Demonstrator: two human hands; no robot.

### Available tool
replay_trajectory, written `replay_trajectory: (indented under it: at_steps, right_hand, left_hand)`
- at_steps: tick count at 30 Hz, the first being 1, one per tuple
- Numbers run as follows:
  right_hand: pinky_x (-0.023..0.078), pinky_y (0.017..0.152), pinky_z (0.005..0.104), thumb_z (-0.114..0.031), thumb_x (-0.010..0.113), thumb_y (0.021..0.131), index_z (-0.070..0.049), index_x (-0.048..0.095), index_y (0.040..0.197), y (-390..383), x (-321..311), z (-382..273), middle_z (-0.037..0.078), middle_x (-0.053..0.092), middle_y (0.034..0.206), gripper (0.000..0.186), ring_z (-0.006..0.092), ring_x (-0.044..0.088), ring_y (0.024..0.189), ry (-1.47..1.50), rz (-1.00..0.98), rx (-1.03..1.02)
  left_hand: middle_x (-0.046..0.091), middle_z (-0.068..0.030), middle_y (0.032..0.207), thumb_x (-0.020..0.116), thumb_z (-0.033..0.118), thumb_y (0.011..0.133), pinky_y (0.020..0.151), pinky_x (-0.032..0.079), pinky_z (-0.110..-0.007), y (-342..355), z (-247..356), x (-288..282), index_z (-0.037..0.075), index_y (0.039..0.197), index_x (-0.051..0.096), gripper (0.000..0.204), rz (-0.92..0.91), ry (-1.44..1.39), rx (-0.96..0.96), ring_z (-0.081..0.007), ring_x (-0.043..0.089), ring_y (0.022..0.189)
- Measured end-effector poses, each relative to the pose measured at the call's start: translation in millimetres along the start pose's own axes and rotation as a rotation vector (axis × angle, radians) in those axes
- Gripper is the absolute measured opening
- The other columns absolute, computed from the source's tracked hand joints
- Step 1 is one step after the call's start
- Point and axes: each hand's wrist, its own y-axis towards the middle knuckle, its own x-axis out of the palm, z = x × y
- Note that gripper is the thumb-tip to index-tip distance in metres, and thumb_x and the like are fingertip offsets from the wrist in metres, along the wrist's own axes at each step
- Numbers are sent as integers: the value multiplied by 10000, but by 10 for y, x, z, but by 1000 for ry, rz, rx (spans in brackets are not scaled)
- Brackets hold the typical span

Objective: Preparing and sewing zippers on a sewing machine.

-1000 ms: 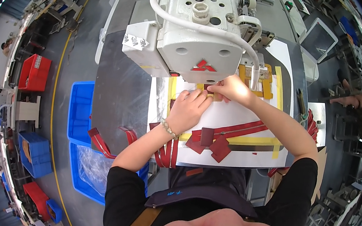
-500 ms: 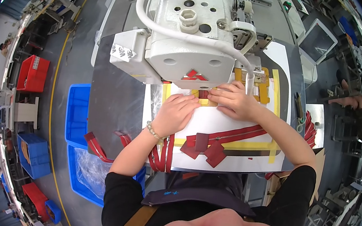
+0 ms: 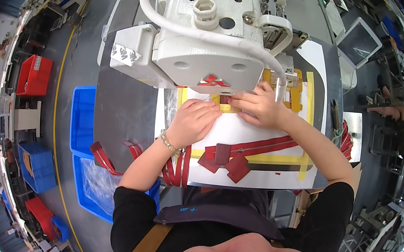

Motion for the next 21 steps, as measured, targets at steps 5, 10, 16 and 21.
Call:
replay_trajectory:
  at_steps: [5,10,16,21]
  right_hand:
    - [430,954,395,-209,677,808,-166,539,1285,-63,-15,-155,-5,521,1318,498,211,475,1209,-2,-66,152]
    - [375,940,384,-237,718,772,-131,579,1145,-305,-171,-426,23,553,1181,411,220,492,1138,30,-66,272]
    - [362,865,370,-194,761,717,-105,549,892,-474,-249,-740,46,511,1004,289,235,500,961,178,-181,433]
    - [364,832,362,-137,713,754,-96,500,804,-482,-217,-802,53,495,967,222,228,489,921,211,-212,418]
  left_hand:
    - [669,-42,954,668,37,723,812,462,-332,-69,-12,-2,67,929,662,208,-3,-21,-13,-197,623,954]
    - [634,-25,887,669,40,704,758,446,-327,-65,51,24,75,908,655,207,-14,-118,-2,-203,594,873]
    - [596,-22,815,677,46,707,692,420,-322,-85,59,34,85,896,658,194,-22,-156,-18,-211,564,796]
    - [598,-16,803,680,55,715,689,419,-322,-93,39,32,87,887,666,175,-39,-162,-40,-206,563,771]
